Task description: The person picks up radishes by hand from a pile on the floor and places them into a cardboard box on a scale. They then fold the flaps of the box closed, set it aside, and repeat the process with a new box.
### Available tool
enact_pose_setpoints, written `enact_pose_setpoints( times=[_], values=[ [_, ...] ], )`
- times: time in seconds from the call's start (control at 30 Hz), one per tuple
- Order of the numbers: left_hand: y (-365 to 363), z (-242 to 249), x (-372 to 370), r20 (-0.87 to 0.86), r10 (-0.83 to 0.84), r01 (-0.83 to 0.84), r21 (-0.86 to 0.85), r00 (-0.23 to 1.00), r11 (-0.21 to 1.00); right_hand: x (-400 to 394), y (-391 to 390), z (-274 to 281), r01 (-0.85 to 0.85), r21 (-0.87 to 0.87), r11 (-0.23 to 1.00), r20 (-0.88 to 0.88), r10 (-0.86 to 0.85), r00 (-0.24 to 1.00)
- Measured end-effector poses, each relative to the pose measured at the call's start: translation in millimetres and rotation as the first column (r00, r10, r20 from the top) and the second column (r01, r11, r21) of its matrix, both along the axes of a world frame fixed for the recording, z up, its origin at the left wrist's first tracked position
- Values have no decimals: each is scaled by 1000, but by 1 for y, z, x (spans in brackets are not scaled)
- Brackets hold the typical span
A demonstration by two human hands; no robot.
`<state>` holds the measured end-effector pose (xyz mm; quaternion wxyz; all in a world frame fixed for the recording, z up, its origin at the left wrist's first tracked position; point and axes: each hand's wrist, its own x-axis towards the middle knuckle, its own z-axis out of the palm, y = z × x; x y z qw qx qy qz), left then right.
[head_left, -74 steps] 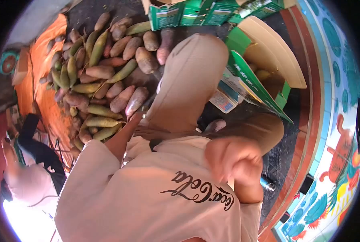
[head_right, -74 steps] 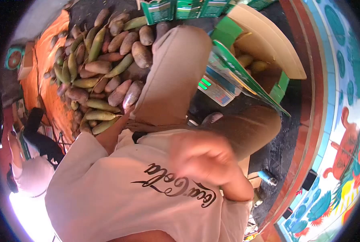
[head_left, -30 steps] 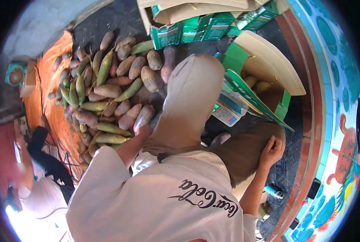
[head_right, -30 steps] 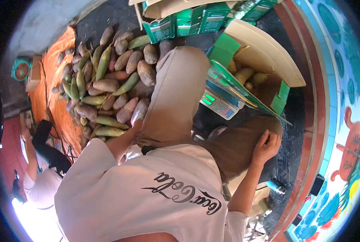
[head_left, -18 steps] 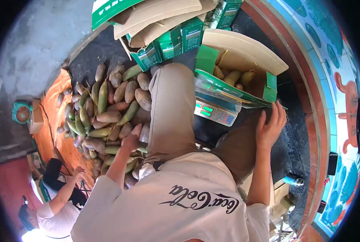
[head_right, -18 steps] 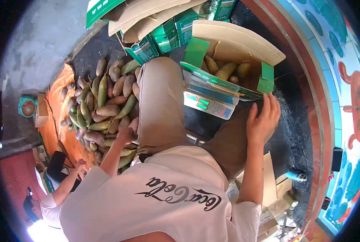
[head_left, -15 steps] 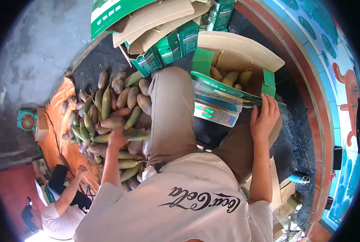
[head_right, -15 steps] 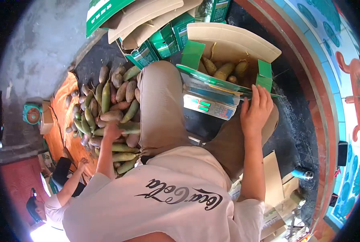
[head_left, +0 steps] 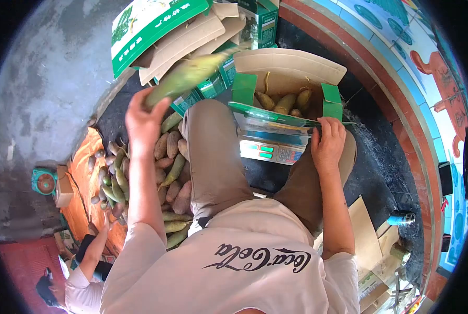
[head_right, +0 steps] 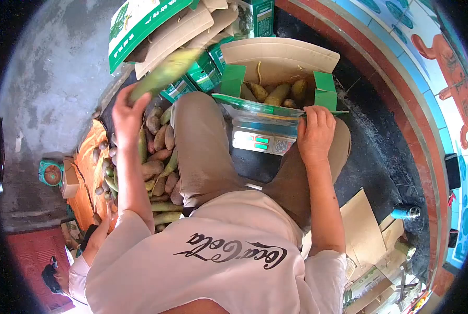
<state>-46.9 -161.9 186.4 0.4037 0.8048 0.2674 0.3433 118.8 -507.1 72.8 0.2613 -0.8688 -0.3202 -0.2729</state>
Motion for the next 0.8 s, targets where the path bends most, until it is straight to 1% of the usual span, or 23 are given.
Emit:
enact_pose_setpoints(
  times=[0.03,0.07,0.1,0.13,0.17,0.23,0.33,0.37,0.43,0.57,0.6,0.63,0.7,0.73,0.8],
  values=[
    [-14,2,17,-65,-31,34,57,997,998,0,0,-1,4,0,1000,3,-4,1000],
    [-21,-3,34,-92,-92,106,167,992,980,0,0,0,1,3,1000,8,-1,1000],
    [-34,-3,47,-91,-157,176,277,983,944,-1,0,0,0,3,1000,11,0,1000],
    [-43,-6,60,-138,-213,248,347,967,904,-1,-1,1,4,3,1000,13,-4,1000],
    [-54,-9,74,-197,-215,269,313,956,911,-1,-1,0,-16,16,1000,20,16,1000],
    [-63,-27,99,-242,-247,318,328,938,889,-1,-4,-1,-28,27,999,18,28,999],
    [-86,-41,127,-239,-291,358,324,926,876,-1,-4,-4,-27,54,998,56,24,998],
    [-91,-47,132,-233,-339,401,322,911,858,0,-3,-5,-28,65,998,65,23,998],
    [-96,-66,138,-170,-454,465,29,875,885,1,-5,-9,-27,73,997,84,21,996],
    [-103,-67,124,-99,-520,528,226,848,819,2,-4,-13,-8,39,999,109,4,994],
    [-104,-62,116,-162,-500,526,241,851,816,2,-3,-14,1,-5,1000,109,0,994],
    [-105,-57,109,-150,-515,537,237,844,810,1,-3,-14,8,-17,1000,118,-6,993],
    [-108,-50,94,-140,-459,478,324,877,816,3,-1,-12,14,-42,999,144,-8,990],
    [-106,-51,87,-103,-443,450,332,891,829,1,-1,-9,2,-84,996,133,10,991],
    [-101,-53,74,-29,-411,395,346,911,851,-6,4,3,-44,-118,992,176,65,982]
  ],
)
